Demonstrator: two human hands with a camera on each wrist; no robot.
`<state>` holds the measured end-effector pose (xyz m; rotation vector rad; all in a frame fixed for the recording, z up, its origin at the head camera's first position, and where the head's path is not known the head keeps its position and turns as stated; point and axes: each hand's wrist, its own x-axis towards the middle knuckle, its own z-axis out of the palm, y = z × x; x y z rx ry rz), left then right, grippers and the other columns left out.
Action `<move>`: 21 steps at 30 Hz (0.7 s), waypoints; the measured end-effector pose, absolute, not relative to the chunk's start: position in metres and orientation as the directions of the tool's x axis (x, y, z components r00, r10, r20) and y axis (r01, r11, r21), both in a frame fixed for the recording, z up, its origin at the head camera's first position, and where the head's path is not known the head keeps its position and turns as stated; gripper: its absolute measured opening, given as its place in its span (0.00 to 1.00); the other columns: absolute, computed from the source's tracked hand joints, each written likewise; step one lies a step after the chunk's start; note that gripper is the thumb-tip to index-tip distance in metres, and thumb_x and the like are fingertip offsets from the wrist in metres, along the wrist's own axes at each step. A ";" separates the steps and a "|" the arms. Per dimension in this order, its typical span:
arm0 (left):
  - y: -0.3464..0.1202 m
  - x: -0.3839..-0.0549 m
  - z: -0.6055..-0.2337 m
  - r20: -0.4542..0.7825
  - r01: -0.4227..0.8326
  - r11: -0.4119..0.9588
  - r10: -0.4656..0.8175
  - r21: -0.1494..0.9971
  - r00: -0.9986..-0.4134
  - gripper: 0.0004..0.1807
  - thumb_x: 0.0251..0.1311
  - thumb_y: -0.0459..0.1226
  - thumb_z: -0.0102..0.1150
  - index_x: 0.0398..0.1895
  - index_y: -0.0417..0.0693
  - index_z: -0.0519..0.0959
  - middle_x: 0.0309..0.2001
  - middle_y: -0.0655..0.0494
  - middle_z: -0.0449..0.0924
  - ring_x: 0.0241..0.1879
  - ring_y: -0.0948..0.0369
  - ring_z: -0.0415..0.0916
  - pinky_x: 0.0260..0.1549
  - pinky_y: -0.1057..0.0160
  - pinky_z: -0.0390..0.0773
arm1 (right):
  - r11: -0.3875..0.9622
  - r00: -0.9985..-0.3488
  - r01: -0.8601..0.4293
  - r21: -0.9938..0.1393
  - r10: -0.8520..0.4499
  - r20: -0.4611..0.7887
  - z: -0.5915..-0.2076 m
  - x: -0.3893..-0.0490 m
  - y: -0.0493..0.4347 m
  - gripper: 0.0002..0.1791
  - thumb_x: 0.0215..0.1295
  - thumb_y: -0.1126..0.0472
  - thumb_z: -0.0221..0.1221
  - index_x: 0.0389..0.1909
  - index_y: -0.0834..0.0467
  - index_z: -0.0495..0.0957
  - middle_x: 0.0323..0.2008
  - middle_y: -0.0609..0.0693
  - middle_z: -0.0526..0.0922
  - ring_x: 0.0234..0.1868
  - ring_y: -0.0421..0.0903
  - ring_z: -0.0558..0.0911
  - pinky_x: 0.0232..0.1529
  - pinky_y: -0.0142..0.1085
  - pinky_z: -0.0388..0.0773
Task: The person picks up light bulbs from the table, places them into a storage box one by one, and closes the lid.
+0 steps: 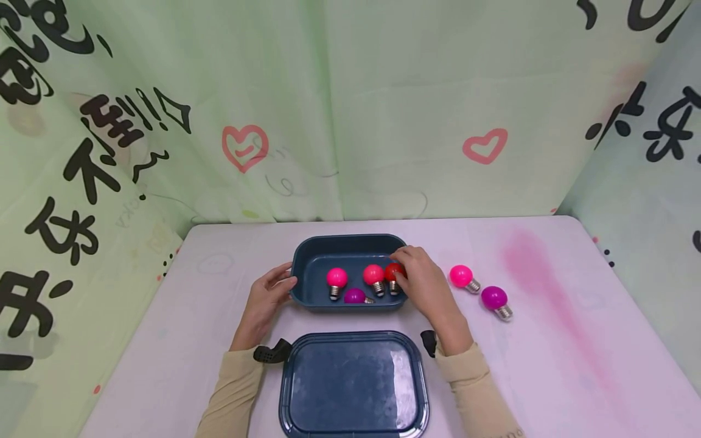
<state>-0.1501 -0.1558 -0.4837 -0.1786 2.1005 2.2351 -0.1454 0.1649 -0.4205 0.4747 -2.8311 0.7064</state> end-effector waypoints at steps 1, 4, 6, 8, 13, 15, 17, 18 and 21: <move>-0.156 -0.150 -0.484 -0.127 -0.125 -0.063 -0.026 0.990 -0.992 0.25 0.61 0.35 0.66 0.63 0.45 0.76 0.54 0.42 0.78 0.46 0.58 0.80 0.38 0.66 0.80 | 0.835 -0.932 -0.346 -0.428 -0.255 0.257 -0.420 -0.145 0.167 0.20 0.55 0.72 0.69 0.51 0.66 0.80 0.50 0.62 0.82 0.56 0.60 0.77 0.58 0.54 0.76; -0.156 -0.150 -0.484 -0.127 -0.125 -0.066 -0.021 0.990 -0.992 0.25 0.61 0.36 0.67 0.62 0.46 0.77 0.55 0.43 0.78 0.47 0.56 0.80 0.39 0.66 0.81 | 0.834 -0.936 -0.331 -0.442 -0.232 0.263 -0.420 -0.144 0.174 0.21 0.55 0.73 0.68 0.52 0.67 0.79 0.52 0.64 0.81 0.57 0.62 0.76 0.59 0.55 0.75; -0.157 -0.150 -0.484 -0.127 -0.125 -0.060 -0.015 0.990 -0.992 0.25 0.61 0.37 0.67 0.62 0.47 0.77 0.55 0.43 0.78 0.48 0.55 0.79 0.40 0.66 0.81 | 0.831 -0.938 -0.325 -0.452 -0.222 0.266 -0.421 -0.143 0.178 0.21 0.56 0.73 0.67 0.52 0.67 0.79 0.52 0.65 0.80 0.58 0.63 0.75 0.60 0.56 0.73; -0.157 -0.150 -0.484 -0.135 -0.134 -0.064 -0.011 0.989 -0.991 0.25 0.61 0.37 0.67 0.62 0.47 0.76 0.56 0.43 0.77 0.48 0.55 0.79 0.40 0.66 0.81 | 0.831 -0.940 -0.317 -0.457 -0.212 0.266 -0.422 -0.143 0.183 0.20 0.57 0.73 0.66 0.52 0.67 0.79 0.53 0.65 0.80 0.59 0.63 0.75 0.61 0.57 0.72; -0.158 -0.151 -0.485 -0.152 -0.152 -0.066 -0.004 0.986 -0.988 0.27 0.61 0.37 0.67 0.65 0.46 0.75 0.58 0.41 0.76 0.47 0.58 0.79 0.40 0.67 0.80 | 0.832 -0.940 -0.309 -0.460 -0.195 0.279 -0.425 -0.142 0.194 0.20 0.57 0.73 0.66 0.52 0.68 0.78 0.53 0.65 0.79 0.59 0.64 0.74 0.61 0.58 0.71; -0.157 -0.151 -0.485 -0.154 -0.153 -0.062 -0.008 0.986 -0.988 0.27 0.62 0.37 0.67 0.65 0.45 0.74 0.58 0.42 0.76 0.47 0.60 0.79 0.40 0.67 0.80 | 0.839 -0.942 -0.300 -0.454 -0.185 0.280 -0.425 -0.141 0.197 0.20 0.57 0.72 0.66 0.52 0.67 0.78 0.53 0.66 0.79 0.60 0.64 0.74 0.61 0.59 0.71; -0.157 -0.150 -0.485 -0.147 -0.146 -0.062 -0.013 0.987 -0.989 0.26 0.62 0.37 0.67 0.64 0.46 0.75 0.57 0.42 0.76 0.46 0.61 0.79 0.40 0.67 0.80 | 0.846 -0.943 -0.294 -0.444 -0.179 0.282 -0.425 -0.140 0.201 0.20 0.57 0.72 0.66 0.52 0.68 0.78 0.54 0.66 0.79 0.60 0.64 0.73 0.61 0.59 0.70; -0.157 -0.149 -0.482 -0.151 -0.150 -0.061 -0.013 0.987 -0.988 0.26 0.62 0.36 0.67 0.64 0.45 0.75 0.57 0.42 0.76 0.46 0.62 0.79 0.40 0.67 0.80 | 0.851 -0.944 -0.287 -0.441 -0.173 0.280 -0.425 -0.140 0.203 0.20 0.57 0.72 0.66 0.52 0.68 0.78 0.54 0.66 0.79 0.60 0.64 0.73 0.61 0.59 0.70; -0.156 -0.149 -0.482 -0.140 -0.139 -0.053 -0.018 0.989 -0.990 0.25 0.62 0.36 0.66 0.63 0.46 0.76 0.55 0.42 0.77 0.45 0.60 0.79 0.40 0.67 0.80 | 0.864 -0.954 -0.254 -0.435 -0.150 0.260 -0.424 -0.138 0.208 0.20 0.58 0.71 0.66 0.52 0.67 0.78 0.55 0.67 0.78 0.61 0.65 0.73 0.62 0.60 0.69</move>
